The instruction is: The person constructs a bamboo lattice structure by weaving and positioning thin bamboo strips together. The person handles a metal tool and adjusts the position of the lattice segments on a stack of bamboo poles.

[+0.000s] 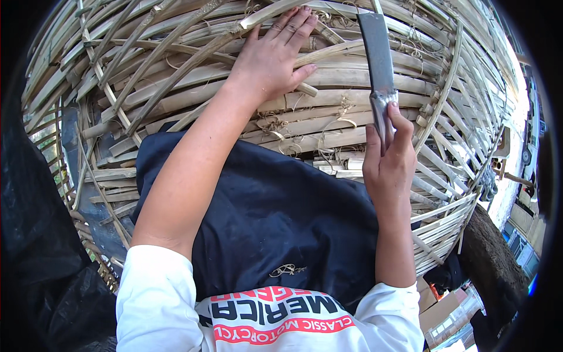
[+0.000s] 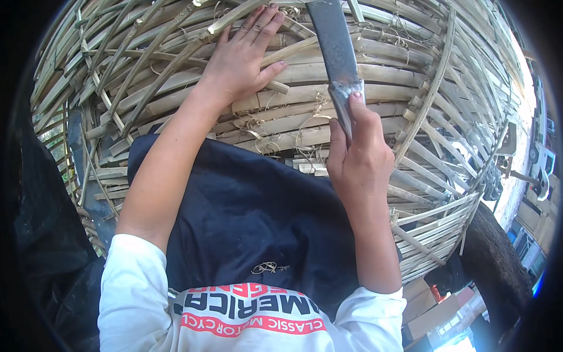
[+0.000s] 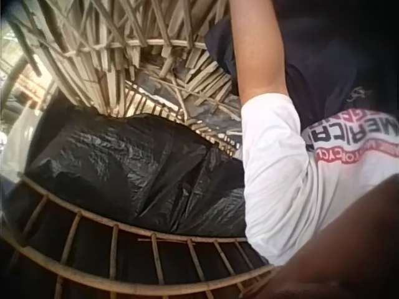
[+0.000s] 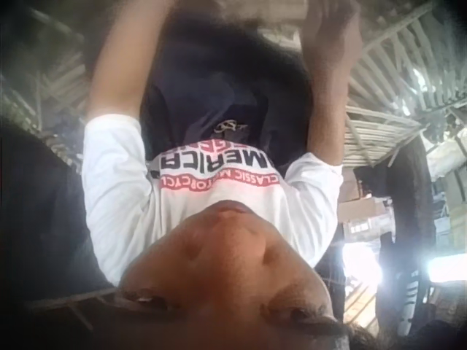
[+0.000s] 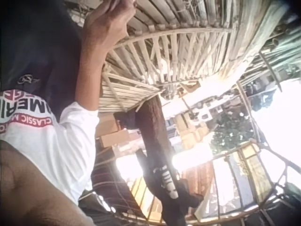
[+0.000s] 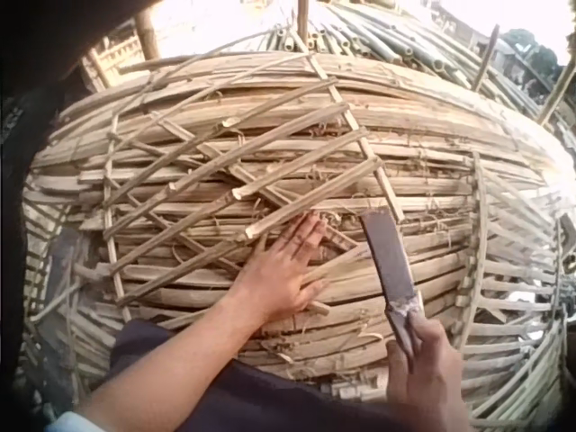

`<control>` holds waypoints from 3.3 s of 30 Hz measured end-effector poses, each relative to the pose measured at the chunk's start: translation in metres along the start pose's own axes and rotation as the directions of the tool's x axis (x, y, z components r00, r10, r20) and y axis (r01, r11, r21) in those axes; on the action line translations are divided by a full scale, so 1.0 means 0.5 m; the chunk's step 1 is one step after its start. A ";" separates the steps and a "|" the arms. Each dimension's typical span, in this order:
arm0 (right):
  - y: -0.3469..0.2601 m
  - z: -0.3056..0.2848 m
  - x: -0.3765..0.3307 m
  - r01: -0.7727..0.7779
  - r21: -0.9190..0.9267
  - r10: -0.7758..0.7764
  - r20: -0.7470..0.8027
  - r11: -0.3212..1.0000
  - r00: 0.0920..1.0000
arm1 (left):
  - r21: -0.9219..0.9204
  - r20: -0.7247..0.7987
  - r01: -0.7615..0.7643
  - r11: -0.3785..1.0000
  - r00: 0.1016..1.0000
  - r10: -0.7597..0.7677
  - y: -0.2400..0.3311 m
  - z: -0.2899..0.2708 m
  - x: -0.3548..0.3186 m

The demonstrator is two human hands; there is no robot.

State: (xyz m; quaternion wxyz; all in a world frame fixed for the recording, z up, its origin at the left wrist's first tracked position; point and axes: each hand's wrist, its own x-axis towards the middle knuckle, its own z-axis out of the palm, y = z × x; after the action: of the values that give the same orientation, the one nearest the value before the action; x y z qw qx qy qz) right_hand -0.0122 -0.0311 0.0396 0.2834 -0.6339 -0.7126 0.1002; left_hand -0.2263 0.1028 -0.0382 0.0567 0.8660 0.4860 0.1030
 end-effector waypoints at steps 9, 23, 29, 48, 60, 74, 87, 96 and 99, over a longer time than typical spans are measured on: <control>0.037 0.026 0.036 0.055 -0.213 -0.015 0.183 0.976 0.983 | 0.013 -0.233 0.018 1.000 0.972 -0.015 -0.001 0.005 0.021; 0.109 0.046 -0.009 0.033 -0.365 0.053 0.224 0.930 0.973 | -0.069 -0.239 0.005 0.998 0.971 -0.021 0.011 0.024 0.008; 0.023 -0.015 0.021 0.173 -0.113 -0.177 -0.023 0.978 0.984 | -0.021 -0.004 0.016 1.000 1.000 -0.016 0.003 -0.022 0.002; 0.119 -0.130 0.021 -0.186 -0.311 0.246 0.164 0.932 0.955 | -0.063 -0.194 0.023 0.998 0.980 -0.035 0.007 0.017 0.000; 0.028 -0.045 0.037 -0.082 -0.286 0.145 0.207 0.955 0.967 | 0.056 -0.072 -0.011 0.998 0.997 0.015 -0.003 0.007 0.001; 0.041 -0.024 0.012 -0.110 -0.085 0.119 0.107 0.990 0.987 | -0.038 -0.085 -0.018 0.999 0.996 0.015 -0.001 0.004 0.003; 0.042 -0.031 0.022 -0.094 -0.094 0.100 0.064 0.991 0.993 | -0.020 -0.217 0.026 0.999 0.976 -0.030 0.009 0.016 0.003; 0.093 0.001 0.019 -0.089 -0.451 0.261 0.336 0.888 0.905 | -0.116 -0.030 -0.038 0.993 0.999 0.034 0.021 -0.009 -0.003; -0.001 -0.057 0.051 -0.076 -0.291 0.157 0.265 0.954 0.951 | 0.030 -0.044 0.023 0.999 0.999 -0.022 0.000 -0.015 0.005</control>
State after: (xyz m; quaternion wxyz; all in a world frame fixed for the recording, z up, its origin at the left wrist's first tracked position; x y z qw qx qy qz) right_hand 0.0017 -0.0127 0.0704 0.0799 -0.6875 -0.7139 0.1064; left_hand -0.2270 0.1049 -0.0304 0.0340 0.8588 0.4984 0.1137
